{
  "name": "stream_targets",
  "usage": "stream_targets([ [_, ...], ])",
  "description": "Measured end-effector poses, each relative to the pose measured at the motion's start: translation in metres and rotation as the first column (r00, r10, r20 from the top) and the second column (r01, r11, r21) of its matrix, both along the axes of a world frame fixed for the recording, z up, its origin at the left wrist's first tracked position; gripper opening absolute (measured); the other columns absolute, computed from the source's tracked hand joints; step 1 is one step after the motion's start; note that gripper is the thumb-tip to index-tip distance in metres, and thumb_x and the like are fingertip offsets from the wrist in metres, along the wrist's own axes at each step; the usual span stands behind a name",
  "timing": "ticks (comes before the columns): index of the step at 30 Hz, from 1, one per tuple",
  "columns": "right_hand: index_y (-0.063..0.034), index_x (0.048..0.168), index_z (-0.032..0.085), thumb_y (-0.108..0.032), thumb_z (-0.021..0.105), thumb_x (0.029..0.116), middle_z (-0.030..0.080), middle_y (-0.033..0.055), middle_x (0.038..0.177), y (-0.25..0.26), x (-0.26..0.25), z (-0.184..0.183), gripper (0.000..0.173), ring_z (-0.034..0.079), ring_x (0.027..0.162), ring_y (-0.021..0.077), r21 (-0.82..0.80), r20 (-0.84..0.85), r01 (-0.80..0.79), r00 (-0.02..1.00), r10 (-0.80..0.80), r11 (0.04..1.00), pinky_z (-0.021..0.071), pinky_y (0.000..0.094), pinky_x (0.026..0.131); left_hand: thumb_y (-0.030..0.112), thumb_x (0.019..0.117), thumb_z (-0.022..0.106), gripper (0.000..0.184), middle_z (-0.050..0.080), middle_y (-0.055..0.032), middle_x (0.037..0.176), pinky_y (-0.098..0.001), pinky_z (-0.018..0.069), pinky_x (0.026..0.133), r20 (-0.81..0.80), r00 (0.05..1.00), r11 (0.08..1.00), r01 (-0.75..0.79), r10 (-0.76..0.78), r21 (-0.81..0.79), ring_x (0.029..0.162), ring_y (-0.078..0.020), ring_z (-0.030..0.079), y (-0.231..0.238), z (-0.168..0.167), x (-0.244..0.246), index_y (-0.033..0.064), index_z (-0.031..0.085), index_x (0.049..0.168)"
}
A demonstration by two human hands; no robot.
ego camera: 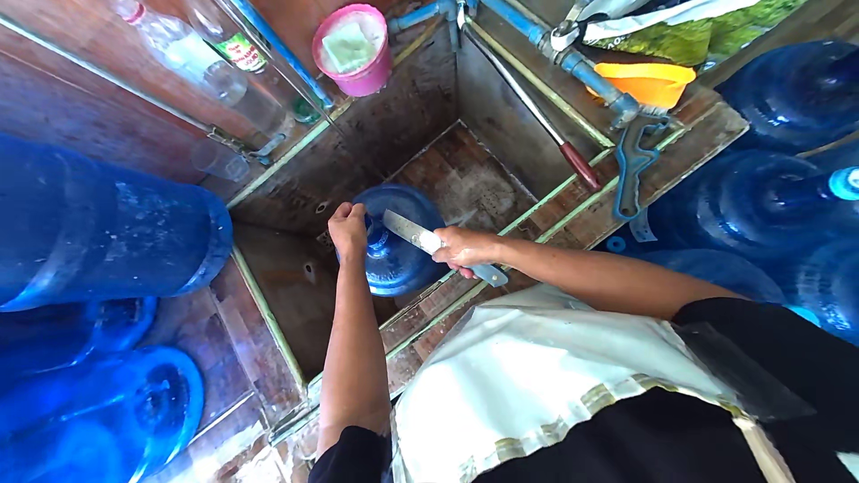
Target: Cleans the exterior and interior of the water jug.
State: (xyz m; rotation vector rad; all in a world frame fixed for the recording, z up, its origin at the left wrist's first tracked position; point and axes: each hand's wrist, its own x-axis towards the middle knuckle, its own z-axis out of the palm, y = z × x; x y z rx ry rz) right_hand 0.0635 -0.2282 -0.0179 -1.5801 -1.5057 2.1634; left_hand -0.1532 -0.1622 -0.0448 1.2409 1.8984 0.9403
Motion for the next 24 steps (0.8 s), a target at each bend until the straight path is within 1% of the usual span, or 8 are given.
stream_targets([
  [7, -0.0005, 0.131, 0.051, -0.013, 0.053, 0.1058, 0.054, 0.0107, 0.074, 0.012, -0.006, 0.008, 0.028, 0.051, 0.048, 0.0146, 0.128, 0.307, -0.217, 0.936, 0.169, 0.968, 0.046, 0.0287, 0.047, 0.012, 0.096, 0.059, 0.021, 0.05, -0.0039, 0.074, -0.04, 0.0433, 0.07, -0.033, 0.999, 0.999, 0.012, -0.013, -0.035, 0.072, -0.0151, 0.049, 0.002, 0.001, 0.0, 0.0053, 0.054, 0.076],
  [11, -0.0028, 0.135, 0.05, -0.014, 0.052, 0.1067, 0.057, 0.0129, 0.082, 0.012, -0.008, 0.009, 0.031, 0.056, 0.055, 0.0177, 0.161, 0.375, -0.279, 0.905, 0.203, 0.947, 0.0481, 0.0309, 0.051, 0.014, 0.0955, 0.059, 0.022, 0.05, -0.0027, 0.074, -0.0397, 0.0435, 0.07, -0.012, 1.0, 0.999, -0.007, 0.006, -0.039, 0.071, -0.0146, 0.05, 0.005, 0.0, -0.003, 0.0077, 0.052, 0.075],
  [13, -0.0037, 0.137, 0.051, -0.012, 0.052, 0.1051, 0.067, 0.0182, 0.1, 0.01, -0.013, 0.007, 0.033, 0.069, 0.079, 0.0279, 0.26, 0.471, -0.376, 0.853, 0.223, 0.889, 0.0567, 0.0432, 0.068, 0.013, 0.0956, 0.059, 0.023, 0.052, -0.0014, 0.072, -0.0375, 0.0447, 0.068, 0.011, 1.0, 1.0, -0.017, 0.017, -0.024, 0.069, -0.0129, 0.051, 0.005, 0.002, -0.006, 0.0087, 0.053, 0.074],
  [14, -0.0024, 0.138, 0.051, -0.009, 0.053, 0.1035, 0.068, 0.0225, 0.111, 0.006, -0.015, 0.005, 0.035, 0.071, 0.097, 0.0367, 0.297, 0.491, -0.394, 0.844, 0.214, 0.87, 0.0568, 0.0538, 0.082, 0.014, 0.0959, 0.058, 0.022, 0.053, -0.0008, 0.072, -0.0363, 0.0454, 0.069, 0.024, 1.0, 1.0, -0.018, 0.018, -0.019, 0.07, -0.0119, 0.052, 0.003, 0.002, -0.007, 0.0085, 0.056, 0.075],
  [15, -0.0015, 0.139, 0.051, -0.007, 0.054, 0.1026, 0.068, 0.0246, 0.115, 0.003, -0.016, 0.004, 0.037, 0.07, 0.105, 0.0407, 0.318, 0.497, -0.395, 0.844, 0.204, 0.862, 0.0551, 0.0583, 0.087, 0.015, 0.0967, 0.058, 0.021, 0.055, -0.0005, 0.074, -0.0355, 0.0459, 0.07, 0.04, 0.999, 1.0, -0.016, 0.017, -0.013, 0.071, -0.0112, 0.053, 0.002, 0.002, -0.008, 0.0079, 0.058, 0.077],
  [17, -0.0035, 0.137, 0.051, -0.011, 0.052, 0.105, 0.068, 0.0205, 0.104, 0.0, -0.011, 0.004, 0.033, 0.071, 0.085, 0.0322, 0.291, 0.474, -0.361, 0.859, 0.195, 0.886, 0.0577, 0.0484, 0.074, 0.016, 0.0974, 0.056, 0.021, 0.058, -0.0017, 0.076, -0.0361, 0.0475, 0.072, 0.073, 0.997, 1.0, -0.011, 0.011, 0.003, 0.073, -0.0115, 0.055, -0.002, 0.001, -0.006, 0.0063, 0.061, 0.08],
  [19, -0.0036, 0.134, 0.05, -0.016, 0.049, 0.1075, 0.06, 0.0151, 0.087, -0.003, -0.005, 0.005, 0.029, 0.061, 0.061, 0.0212, 0.224, 0.381, -0.256, 0.911, 0.157, 0.94, 0.0522, 0.0357, 0.058, 0.015, 0.0982, 0.055, 0.022, 0.058, -0.0012, 0.075, -0.0349, 0.0475, 0.071, 0.096, 0.995, 1.0, -0.003, 0.001, 0.02, 0.072, -0.0105, 0.054, -0.004, 0.001, -0.002, 0.0061, 0.062, 0.079],
  [24, -0.0014, 0.128, 0.051, -0.016, 0.053, 0.1074, 0.05, 0.0077, 0.065, -0.011, 0.007, -0.001, 0.025, 0.049, 0.044, 0.0137, 0.12, 0.144, -0.02, 0.99, 0.003, 0.993, 0.0455, 0.0271, 0.044, 0.014, 0.096, 0.058, 0.021, 0.061, -0.0004, 0.074, -0.0347, 0.0483, 0.07, 0.136, 0.989, 0.998, 0.059, -0.058, -0.006, 0.071, -0.0105, 0.056, -0.008, -0.002, 0.007, 0.0079, 0.06, 0.076],
])
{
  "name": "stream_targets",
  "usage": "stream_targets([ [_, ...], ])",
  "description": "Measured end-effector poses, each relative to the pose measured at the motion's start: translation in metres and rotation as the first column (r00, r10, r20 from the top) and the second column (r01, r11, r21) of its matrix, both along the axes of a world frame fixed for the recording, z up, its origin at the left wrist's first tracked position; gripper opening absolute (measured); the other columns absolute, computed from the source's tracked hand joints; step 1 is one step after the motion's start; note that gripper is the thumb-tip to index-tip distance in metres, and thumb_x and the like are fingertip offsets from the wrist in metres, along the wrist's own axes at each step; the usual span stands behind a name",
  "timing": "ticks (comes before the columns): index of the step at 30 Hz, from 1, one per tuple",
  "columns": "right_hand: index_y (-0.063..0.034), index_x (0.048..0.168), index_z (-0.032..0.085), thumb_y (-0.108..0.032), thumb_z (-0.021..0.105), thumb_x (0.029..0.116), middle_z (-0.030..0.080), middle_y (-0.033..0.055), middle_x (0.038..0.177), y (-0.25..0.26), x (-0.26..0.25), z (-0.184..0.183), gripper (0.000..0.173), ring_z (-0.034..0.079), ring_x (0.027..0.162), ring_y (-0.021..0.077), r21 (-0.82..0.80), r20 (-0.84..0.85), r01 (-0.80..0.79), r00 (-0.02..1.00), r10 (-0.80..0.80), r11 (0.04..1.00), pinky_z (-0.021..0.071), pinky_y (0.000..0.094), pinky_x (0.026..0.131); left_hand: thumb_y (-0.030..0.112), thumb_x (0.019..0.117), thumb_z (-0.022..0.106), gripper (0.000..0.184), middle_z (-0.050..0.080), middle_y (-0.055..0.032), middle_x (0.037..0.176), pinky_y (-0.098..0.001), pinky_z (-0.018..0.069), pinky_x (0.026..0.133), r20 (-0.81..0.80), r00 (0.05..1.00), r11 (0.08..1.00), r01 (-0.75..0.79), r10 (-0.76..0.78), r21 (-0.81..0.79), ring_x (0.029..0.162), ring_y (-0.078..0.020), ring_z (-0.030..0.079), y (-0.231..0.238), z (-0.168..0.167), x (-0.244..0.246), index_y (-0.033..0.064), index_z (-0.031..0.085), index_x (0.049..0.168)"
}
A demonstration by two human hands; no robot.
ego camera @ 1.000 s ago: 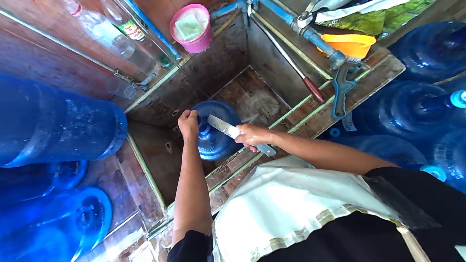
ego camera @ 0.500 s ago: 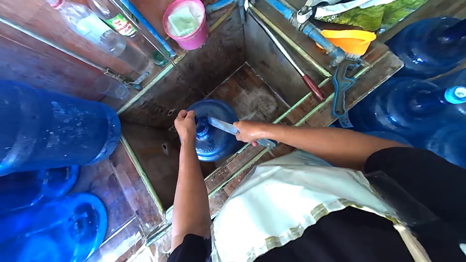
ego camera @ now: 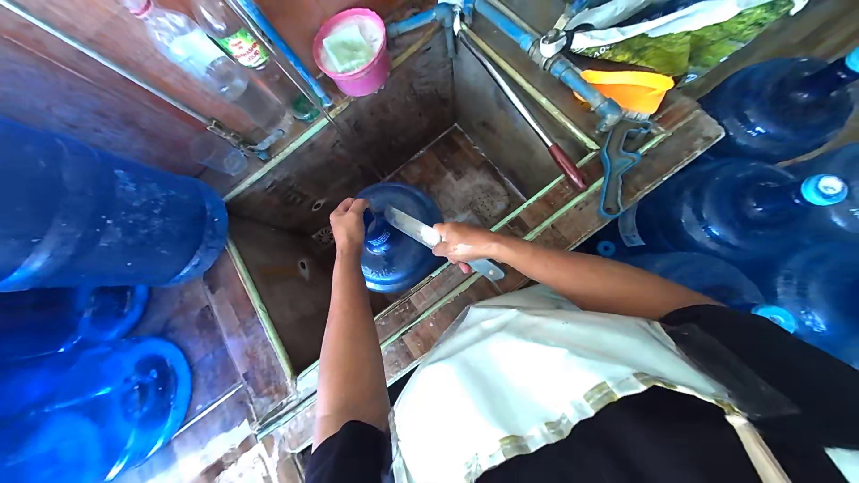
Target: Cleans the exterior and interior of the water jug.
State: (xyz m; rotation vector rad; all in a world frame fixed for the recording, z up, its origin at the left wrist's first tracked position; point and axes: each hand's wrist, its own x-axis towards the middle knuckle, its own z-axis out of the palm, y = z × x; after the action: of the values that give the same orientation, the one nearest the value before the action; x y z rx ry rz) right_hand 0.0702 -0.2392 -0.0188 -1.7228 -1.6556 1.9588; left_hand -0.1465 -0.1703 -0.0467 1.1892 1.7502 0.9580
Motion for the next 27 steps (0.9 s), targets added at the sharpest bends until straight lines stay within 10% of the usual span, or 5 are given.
stream_targets([
  [13, -0.0014, 0.125, 0.049, -0.014, 0.051, 0.1083, 0.047, 0.0054, 0.066, 0.007, 0.012, 0.006, 0.021, 0.047, 0.044, 0.0128, -0.131, -0.138, -0.007, 0.99, -0.012, 0.991, 0.0457, 0.0259, 0.043, 0.014, 0.0966, 0.055, 0.018, 0.058, -0.0032, 0.078, -0.0374, 0.0477, 0.073, 0.009, 0.998, 0.998, 0.064, -0.064, -0.01, 0.075, -0.0128, 0.055, 0.003, -0.001, -0.001, 0.0055, 0.06, 0.081],
  [23, 0.0012, 0.127, 0.05, -0.014, 0.053, 0.1058, 0.05, 0.0096, 0.066, 0.005, -0.002, -0.013, 0.026, 0.049, 0.043, 0.0144, 0.007, 0.173, -0.083, 0.982, 0.08, 0.997, 0.0439, 0.0277, 0.042, 0.014, 0.0954, 0.056, 0.015, 0.056, -0.0015, 0.079, -0.0357, 0.047, 0.071, 0.068, 0.995, 0.996, 0.081, -0.078, -0.042, 0.075, -0.0119, 0.054, 0.009, 0.0, -0.003, 0.0085, 0.057, 0.081],
  [27, -0.0026, 0.136, 0.052, -0.012, 0.051, 0.1054, 0.069, 0.0237, 0.111, -0.004, -0.014, -0.007, 0.032, 0.07, 0.103, 0.0405, 0.195, 0.436, -0.292, 0.881, 0.184, 0.936, 0.0551, 0.0576, 0.086, 0.04, 0.1081, 0.035, 0.049, 0.068, -0.0027, 0.083, -0.0377, 0.0544, 0.076, 0.219, 0.975, 0.999, -0.043, 0.038, 0.019, 0.077, -0.0122, 0.064, 0.004, -0.007, -0.007, 0.0054, 0.066, 0.093],
])
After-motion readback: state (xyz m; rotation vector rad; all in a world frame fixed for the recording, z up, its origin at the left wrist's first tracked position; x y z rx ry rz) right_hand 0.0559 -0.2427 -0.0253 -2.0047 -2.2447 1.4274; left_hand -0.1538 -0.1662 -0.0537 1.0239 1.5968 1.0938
